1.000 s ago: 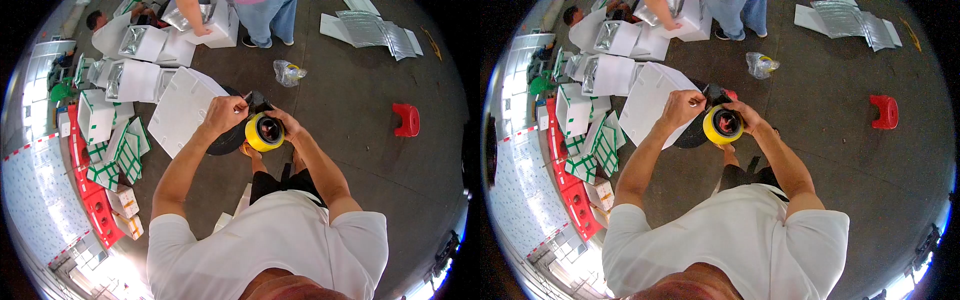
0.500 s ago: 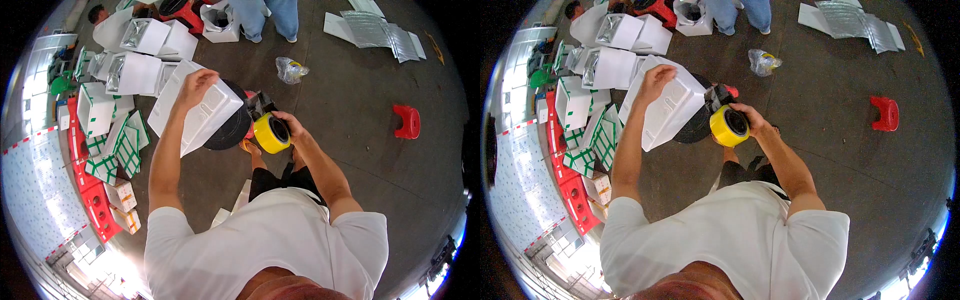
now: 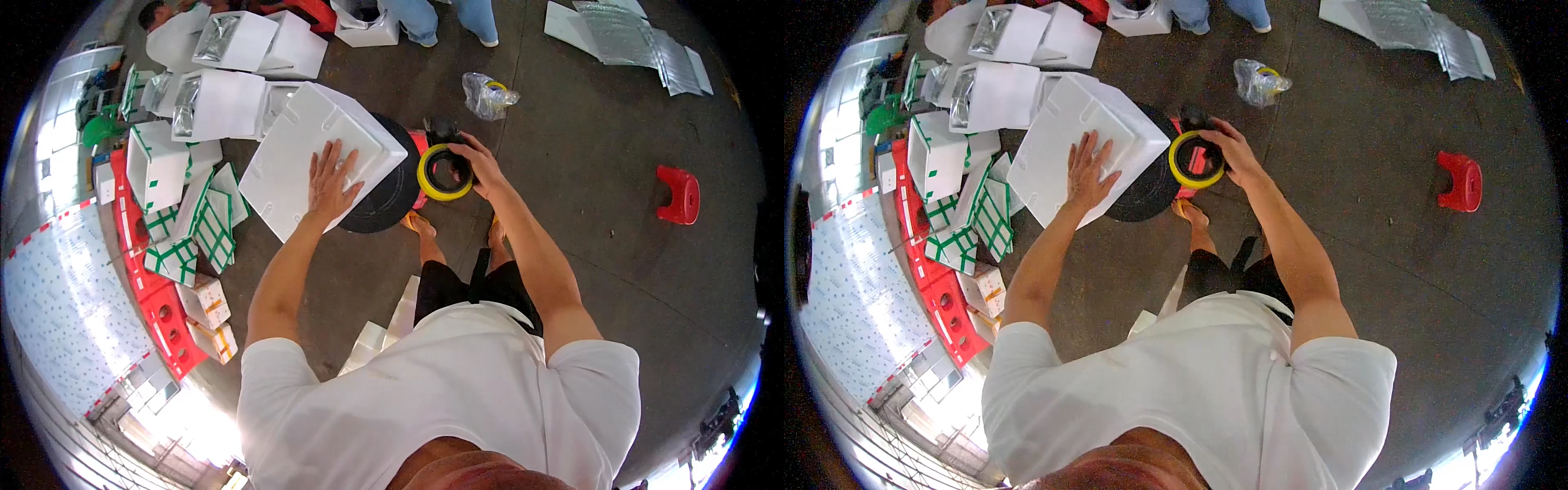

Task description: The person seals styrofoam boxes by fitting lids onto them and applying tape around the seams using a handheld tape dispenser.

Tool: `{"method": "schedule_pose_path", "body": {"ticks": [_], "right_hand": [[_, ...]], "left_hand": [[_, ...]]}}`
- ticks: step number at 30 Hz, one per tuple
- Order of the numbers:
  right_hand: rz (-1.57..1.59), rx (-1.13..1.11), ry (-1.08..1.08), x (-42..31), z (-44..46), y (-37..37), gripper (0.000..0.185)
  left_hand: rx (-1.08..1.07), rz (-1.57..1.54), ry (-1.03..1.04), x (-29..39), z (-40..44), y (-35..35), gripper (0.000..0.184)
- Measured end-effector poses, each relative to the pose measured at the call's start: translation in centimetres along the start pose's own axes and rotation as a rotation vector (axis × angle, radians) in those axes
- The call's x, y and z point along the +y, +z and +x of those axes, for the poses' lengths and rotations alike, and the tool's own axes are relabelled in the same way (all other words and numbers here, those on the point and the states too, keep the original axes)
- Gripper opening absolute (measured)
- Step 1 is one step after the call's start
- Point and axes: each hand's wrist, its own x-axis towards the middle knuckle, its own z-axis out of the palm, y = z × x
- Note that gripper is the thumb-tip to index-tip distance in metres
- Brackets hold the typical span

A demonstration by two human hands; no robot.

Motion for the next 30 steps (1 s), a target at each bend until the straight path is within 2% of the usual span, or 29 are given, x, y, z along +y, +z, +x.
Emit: {"method": "schedule_pose_path", "body": {"ticks": [2,4,5,8,12,16,18,19,21,22,24,28,30], "right_hand": [[-0.006,-0.019,-0.004,1.5,1.9,-0.4,0.048],[0.116,0.048,0.001,2.5,2.7,0.8,0.059],[0.099,0.119,0.022,3.0,3.0,1.3,0.059],[0.102,0.145,0.032,4.8,4.6,1.2,0.058],[0.118,0.156,0.04,3.3,4.6,1.7,0.057],[-0.083,0.071,-0.124,1.6,7.5,1.7,0.056],[-0.05,0.039,-0.193,0.4,9.2,2.6,0.055],[-0.052,0.037,-0.189,0.9,10.8,2.7,0.055],[-0.176,-0.053,-0.325,2.6,13.4,3.8,0.055],[-0.263,-0.027,-0.298,3.0,13.3,5.3,0.055],[-0.243,-0.063,-0.268,2.2,12.5,6.0,0.053],[-0.254,-0.063,-0.229,1.1,12.1,5.4,0.053],[-0.154,-0.078,-0.199,0.9,11.6,4.3,0.055]], "left_hand": [[-0.007,-0.021,0.011,-0.4,-0.2,0.1,0.071],[0.014,-0.047,0.082,-1.0,-0.4,0.3,0.067],[0.01,-0.047,0.085,-1.2,-0.4,0.5,0.067],[0.012,-0.023,0.129,-1.4,-0.7,0.9,0.066],[-0.024,0.06,0.06,0.0,-0.1,0.9,0.066],[0.002,0.01,-0.001,0.6,-0.2,1.3,0.064],[-0.01,0.04,-0.018,0.6,-0.2,1.6,0.064],[0.008,0.041,-0.029,0.6,-0.1,1.9,0.063],[0.022,0.04,-0.044,0.4,-0.2,2.1,0.062],[0.061,0.047,-0.075,0.3,-0.1,2.0,0.061],[0.107,0.055,-0.12,0.6,0.0,1.9,0.06],[0.038,0.063,-0.13,0.4,-0.2,0.9,0.06],[0.004,0.063,-0.117,0.3,0.7,1.3,0.061]]}}
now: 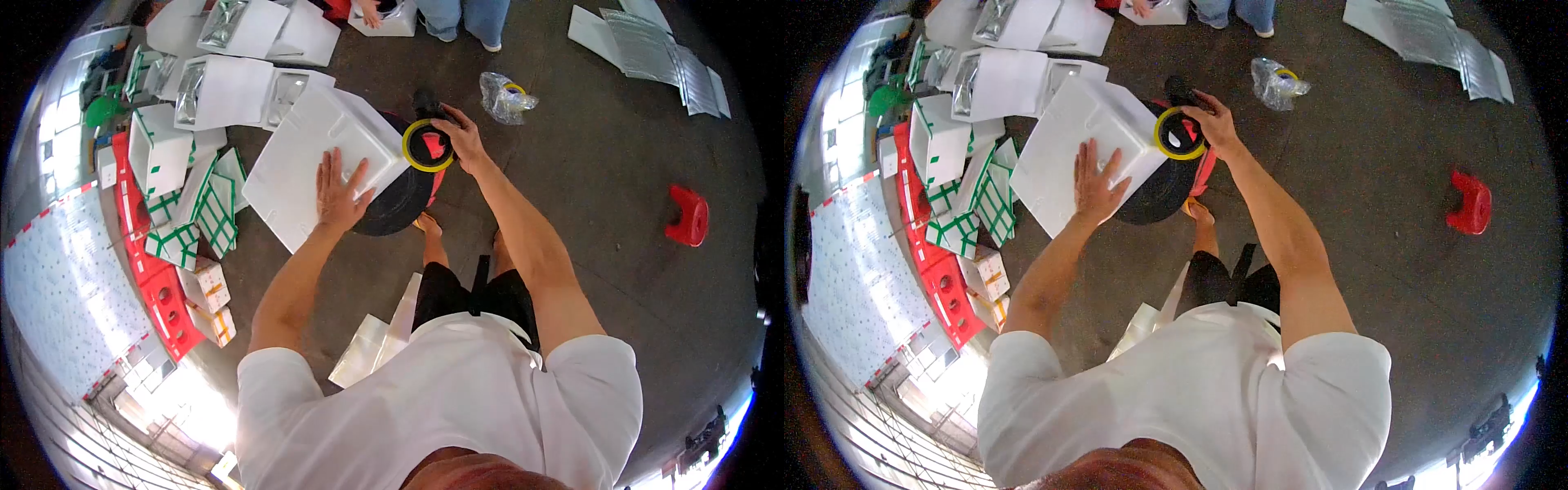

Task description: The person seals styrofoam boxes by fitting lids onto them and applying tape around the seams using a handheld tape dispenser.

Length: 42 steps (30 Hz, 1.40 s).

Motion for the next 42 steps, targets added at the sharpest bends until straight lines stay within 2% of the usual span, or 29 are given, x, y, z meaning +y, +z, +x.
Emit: {"method": "schedule_pose_path", "body": {"ticks": [4,10,12,14,16,18,22,24,26,29,30,32,38,40,42], "right_hand": [[-0.008,-0.006,0.029,-0.4,-0.6,-0.8,0.055],[-0.048,0.0,-0.063,0.1,3.5,0.3,0.056],[-0.185,-0.067,-0.156,1.4,4.6,2.2,0.057],[-0.174,-0.068,-0.119,1.4,4.3,2.7,0.054],[0.04,-0.002,-0.188,0.3,3.4,3.4,0.051],[0.025,0.042,-0.119,-0.3,3.5,4.0,0.049],[-0.032,-0.123,-0.031,-1.0,4.6,2.6,0.052],[-0.212,-0.206,0.11,-2.7,3.4,1.6,0.052],[-0.243,-0.218,0.104,-2.5,2.2,0.6,0.051],[-0.244,-0.224,0.235,-2.4,1.3,-1.3,0.053],[-0.245,-0.225,0.234,-2.6,1.2,-1.5,0.053],[-0.483,-0.234,0.15,-2.8,0.8,-1.8,0.056],[-0.545,-0.413,0.086,-5.6,3.3,0.5,0.053],[-0.907,-0.715,0.132,-5.2,5.0,1.8,0.054],[-0.873,-0.742,0.133,-5.0,4.9,1.3,0.057]], "left_hand": [[0.01,0.01,-0.04,0.6,-0.4,0.1,0.061],[0.066,-0.027,-0.052,0.9,-0.2,0.7,0.066],[0.036,0.007,-0.077,0.8,-0.2,0.8,0.069],[0.043,0.024,-0.116,1.0,0.3,1.2,0.068],[0.057,0.036,-0.156,1.4,0.2,1.3,0.067],[0.032,0.046,-0.2,1.3,0.4,1.0,0.064],[0.074,-0.019,-0.181,1.2,0.2,0.6,0.063],[0.011,0.001,-0.186,1.2,0.3,0.3,0.063],[0.028,0.001,-0.184,0.9,0.2,0.4,0.063],[0.054,-0.014,-0.164,0.9,0.1,0.9,0.063],[0.063,-0.012,-0.154,0.9,0.1,0.7,0.063],[0.039,-0.01,-0.169,1.0,0.1,0.7,0.064],[0.043,-0.012,-0.144,1.0,-0.1,0.9,0.064],[0.032,-0.003,-0.146,0.8,0.0,0.7,0.064],[0.025,0.013,-0.152,0.7,0.4,0.8,0.065]]}}
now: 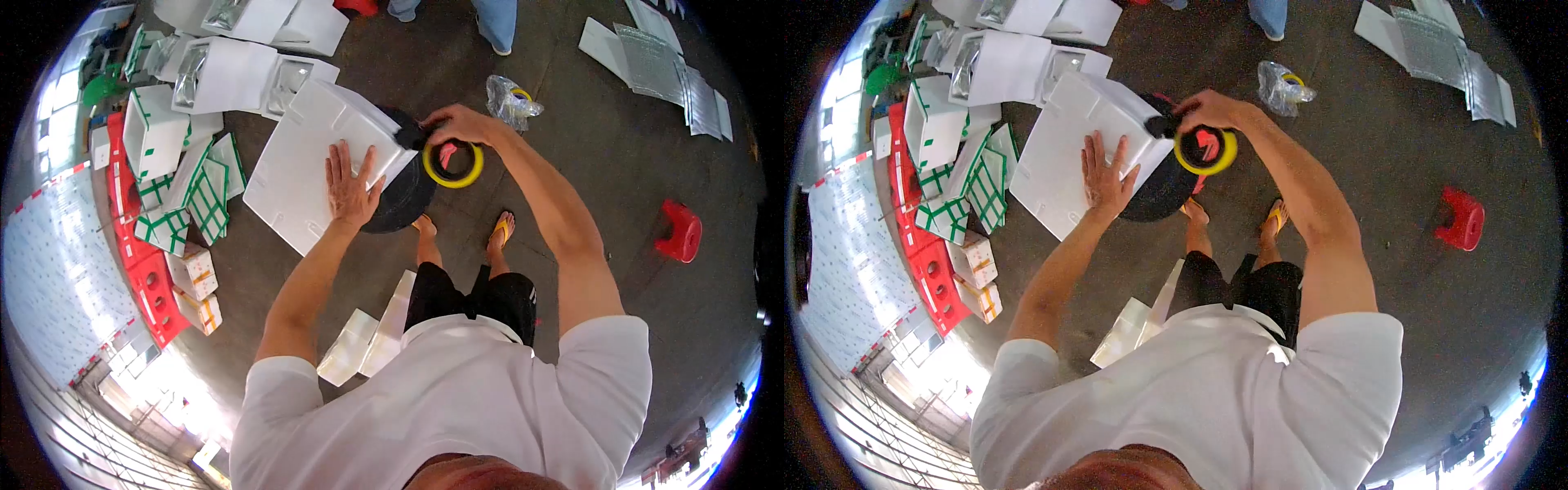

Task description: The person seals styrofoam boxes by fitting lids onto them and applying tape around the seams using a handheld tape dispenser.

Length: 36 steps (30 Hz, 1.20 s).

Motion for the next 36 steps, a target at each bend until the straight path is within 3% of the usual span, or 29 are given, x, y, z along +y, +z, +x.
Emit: {"method": "schedule_pose_path", "body": {"ticks": [4,6,7,11,15,20,24,26,28,30,33,34,36], "right_hand": [[-0.074,0.1,-0.075,1.7,-2.4,3.1,0.059],[0.136,0.276,-0.045,1.8,-1.2,4.5,0.058],[0.08,0.339,-0.053,1.3,-0.7,5.0,0.056],[0.19,0.339,-0.126,0.6,3.8,5.5,0.053],[0.134,0.332,-0.124,-1.1,7.6,5.6,0.054],[0.025,0.308,-0.118,-0.6,11.6,5.9,0.063],[-0.009,-0.004,-0.088,0.8,5.1,6.1,0.057],[-0.114,0.021,-0.01,0.0,-1.8,7.1,0.057],[0.059,-0.038,-0.063,3.9,-5.7,8.3,0.06],[0.196,-0.015,0.071,5.2,-10.2,10.0,0.059],[0.186,0.002,0.017,7.7,-14.1,13.4,0.063],[0.208,-0.004,0.121,8.1,-14.6,14.7,0.064],[0.274,0.155,0.005,8.4,-14.3,16.4,0.063]], "left_hand": [[0.019,-0.017,-0.082,0.3,0.4,0.2,0.067],[0.04,0.005,-0.165,0.9,0.8,1.0,0.07],[0.059,0.031,-0.236,1.0,1.2,1.3,0.073],[0.099,-0.065,-0.242,-0.8,1.5,1.7,0.081],[0.008,-0.104,-0.01,-3.9,-1.4,0.4,0.07],[0.13,-0.12,-0.318,-2.0,-0.5,1.3,0.057],[0.146,-0.098,-0.405,-1.7,-0.1,2.0,0.058],[0.155,-0.104,-0.44,-1.4,0.3,2.2,0.058],[0.177,-0.105,-0.486,-1.2,0.6,2.5,0.057],[0.168,-0.125,-0.521,-0.8,0.8,2.4,0.058],[0.177,-0.179,-0.675,-0.1,1.6,2.3,0.057],[0.174,-0.18,-0.665,0.0,2.0,2.5,0.057],[0.187,-0.145,-0.844,0.1,2.6,2.7,0.058]]}}
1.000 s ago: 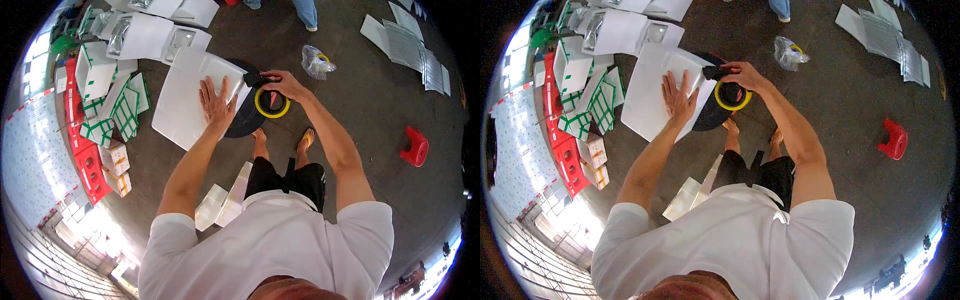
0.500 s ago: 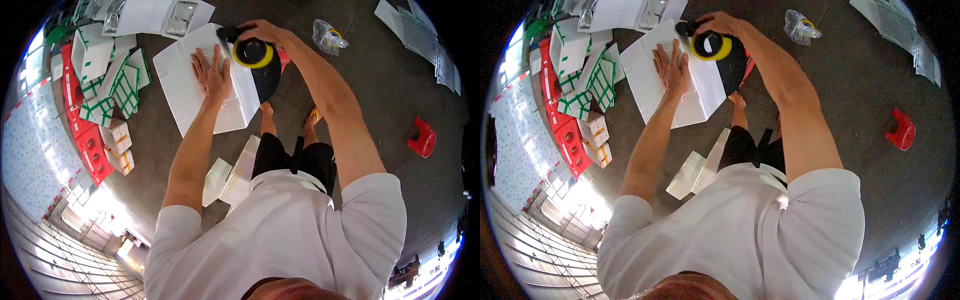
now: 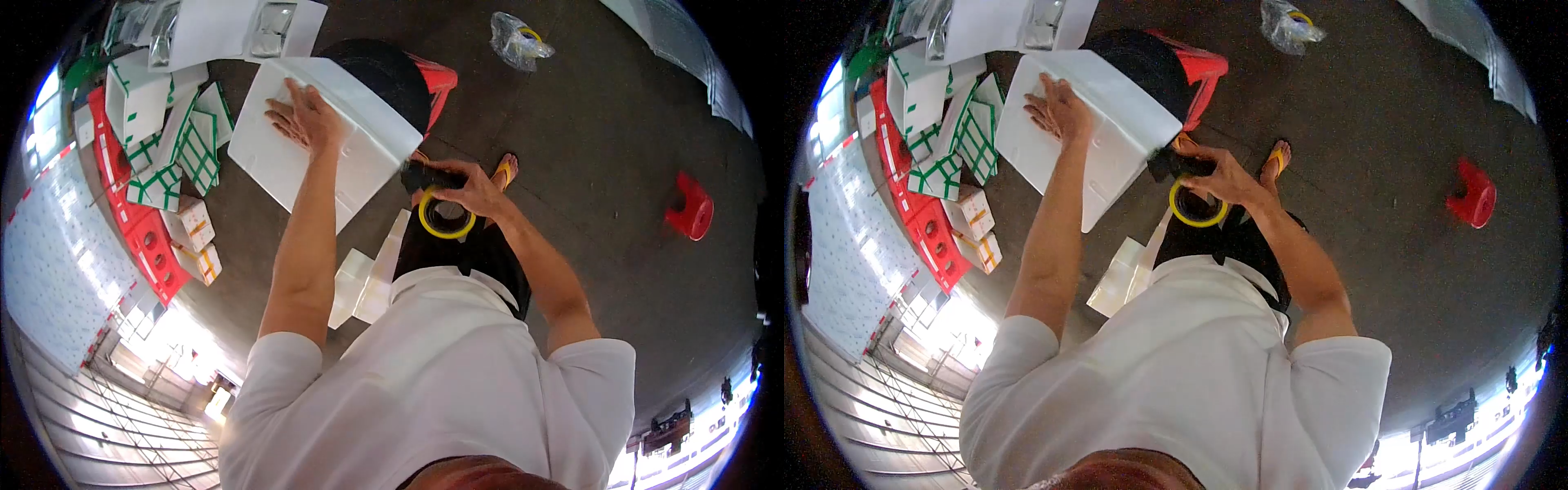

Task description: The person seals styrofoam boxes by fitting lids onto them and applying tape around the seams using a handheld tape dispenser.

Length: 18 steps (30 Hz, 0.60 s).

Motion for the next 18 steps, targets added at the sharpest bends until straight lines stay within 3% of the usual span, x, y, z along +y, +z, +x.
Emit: {"method": "schedule_pose_path", "body": {"ticks": [2,4,6,9,10,12,14,18], "right_hand": [[0.058,0.077,-0.047,0.1,0.5,-0.7,0.062],[0.185,0.213,-0.118,-1.1,1.4,-1.4,0.058],[0.171,0.289,-0.097,-3.9,3.2,-3.1,0.051],[0.102,0.351,-0.255,-4.3,8.9,-6.1,0.053],[0.07,0.314,-0.192,-5.4,10.5,-7.0,0.056],[0.027,0.283,-0.24,-6.9,13.5,-9.2,0.058],[-0.138,0.143,-0.146,-9.0,14.8,-10.6,0.055],[-0.2,0.093,-0.123,-10.6,15.4,-12.1,0.057]], "left_hand": [[-0.005,-0.006,-0.032,0.6,0.6,0.5,0.061],[0.091,-0.059,-0.255,1.6,0.9,0.9,0.064],[0.108,-0.055,-0.312,1.7,0.7,1.4,0.073],[-0.088,0.033,0.571,1.4,-2.9,-0.7,0.089],[-0.142,-0.004,0.783,0.3,-5.3,-1.1,0.087],[-0.262,0.118,0.864,-1.1,-9.1,-2.3,0.089],[-0.242,0.065,0.849,-0.8,-9.0,-1.8,0.09],[-0.262,0.071,0.809,0.9,-8.3,-1.6,0.089]]}}
